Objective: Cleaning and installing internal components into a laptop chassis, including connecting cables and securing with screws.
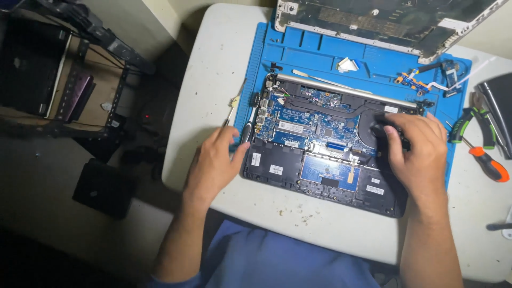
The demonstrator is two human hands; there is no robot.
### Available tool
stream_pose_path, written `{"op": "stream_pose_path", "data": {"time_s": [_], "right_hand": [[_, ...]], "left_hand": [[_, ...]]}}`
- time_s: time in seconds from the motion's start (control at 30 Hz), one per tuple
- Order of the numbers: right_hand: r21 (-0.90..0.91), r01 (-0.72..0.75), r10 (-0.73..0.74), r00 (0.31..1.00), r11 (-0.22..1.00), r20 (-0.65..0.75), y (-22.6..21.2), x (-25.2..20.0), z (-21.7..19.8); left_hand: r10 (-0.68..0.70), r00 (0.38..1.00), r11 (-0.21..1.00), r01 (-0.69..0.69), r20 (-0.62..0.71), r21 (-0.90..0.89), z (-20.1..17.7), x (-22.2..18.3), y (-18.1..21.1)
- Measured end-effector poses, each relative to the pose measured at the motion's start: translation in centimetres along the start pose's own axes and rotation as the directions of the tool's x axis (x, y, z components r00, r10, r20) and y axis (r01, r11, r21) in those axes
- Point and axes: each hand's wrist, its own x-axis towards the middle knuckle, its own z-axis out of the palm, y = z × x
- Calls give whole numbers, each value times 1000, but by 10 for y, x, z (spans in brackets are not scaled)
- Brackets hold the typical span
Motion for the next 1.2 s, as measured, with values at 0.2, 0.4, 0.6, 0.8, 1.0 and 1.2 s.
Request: {"op": "stream_pose_path", "data": {"time_s": [0.2, 0.4, 0.6, 0.8, 1.0, 1.2], "right_hand": [[43, -18, 21, 998, 999, -66, 21, -27, 14], [24, -61, 62, 996, 998, -59, 46, -45, 25], [115, -39, 55, 988, 993, -145, 37, -41, 26], [181, 33, 2, 981, 983, -193, 16, -33, 18], [349, 171, -81, 963, 921, -258, -40, -8, 3], [243, 274, -205, 940, 931, -273, -87, 21, -28]], "left_hand": [[20, 966, 1000, -15, -258, 23, 9, -20, -5], [13, 927, 1000, -15, -376, -2, -6, -2, -33], [10, 944, 996, 22, -330, 91, 24, 9, -36], [-113, 925, 992, 124, -363, 7, 0, 2, -18], [176, 916, 984, -177, -361, 30, -28, -16, 30], [508, 807, 860, -455, -302, 231, -40, -17, 92]]}}
